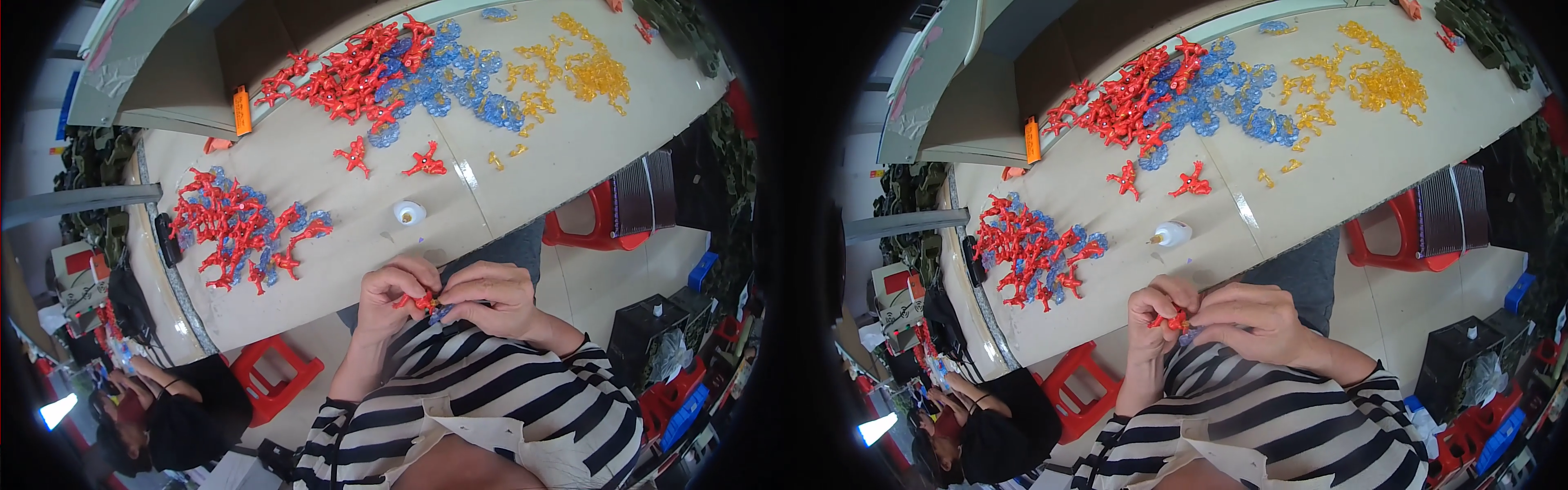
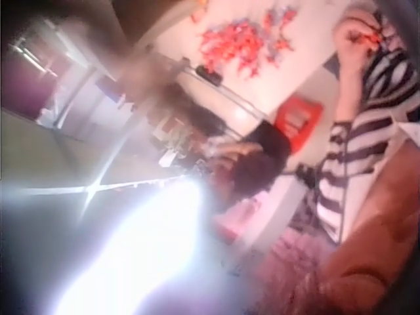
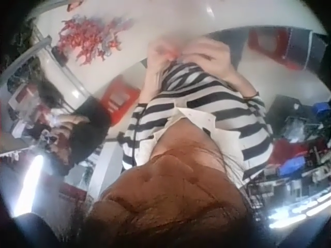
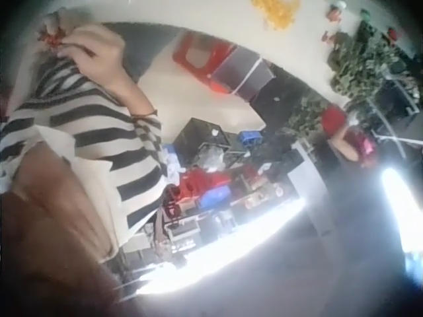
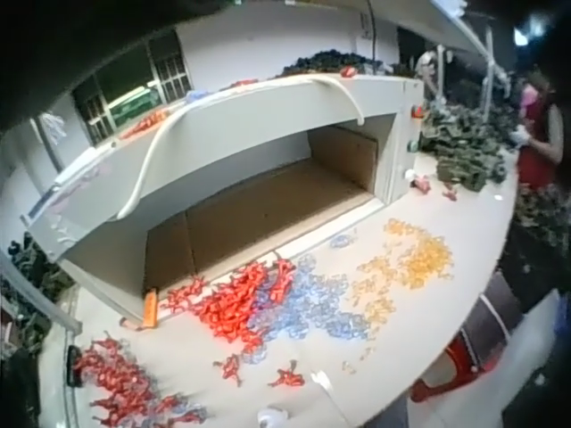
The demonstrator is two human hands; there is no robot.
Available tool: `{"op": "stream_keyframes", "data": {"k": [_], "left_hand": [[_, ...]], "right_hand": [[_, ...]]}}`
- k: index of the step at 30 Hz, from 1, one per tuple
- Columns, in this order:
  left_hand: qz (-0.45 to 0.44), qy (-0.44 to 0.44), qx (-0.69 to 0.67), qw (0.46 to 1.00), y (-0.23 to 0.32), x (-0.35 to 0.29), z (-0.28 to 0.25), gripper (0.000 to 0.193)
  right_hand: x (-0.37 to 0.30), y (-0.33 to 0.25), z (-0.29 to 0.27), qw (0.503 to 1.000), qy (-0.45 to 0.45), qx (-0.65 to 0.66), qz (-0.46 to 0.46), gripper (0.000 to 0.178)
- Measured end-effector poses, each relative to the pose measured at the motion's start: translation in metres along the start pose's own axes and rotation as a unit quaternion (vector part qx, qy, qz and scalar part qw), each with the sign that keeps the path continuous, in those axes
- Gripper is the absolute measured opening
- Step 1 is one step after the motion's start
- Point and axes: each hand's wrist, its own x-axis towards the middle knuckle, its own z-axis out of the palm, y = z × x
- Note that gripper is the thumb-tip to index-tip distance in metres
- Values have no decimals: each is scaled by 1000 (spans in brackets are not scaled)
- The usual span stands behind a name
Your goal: The person assembles small red and blue plastic toy components by hand, applying glue from a bottle to join the parts together.
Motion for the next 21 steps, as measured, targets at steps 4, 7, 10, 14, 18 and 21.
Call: {"op": "stream_keyframes", "data": {"k": [4,7,10,14,18,21], "left_hand": [[12,-25,15,999,3,4,-3,20],[16,-63,56,996,9,7,-3,19],[-11,-81,82,993,13,8,-3,21],[1,-67,149,987,16,8,1,22],[35,-68,207,975,21,9,2,22],[30,-55,214,975,23,8,1,22]], "right_hand": [[-1,-3,1,1000,0,-16,3,21],[-3,-2,-1,1000,-16,4,-14,24],[-3,1,-2,999,-28,3,-42,25],[-3,8,-1,999,-23,26,-23,24],[-3,13,1,998,-16,58,-21,23],[-2,18,4,998,-20,65,-16,24]]}}
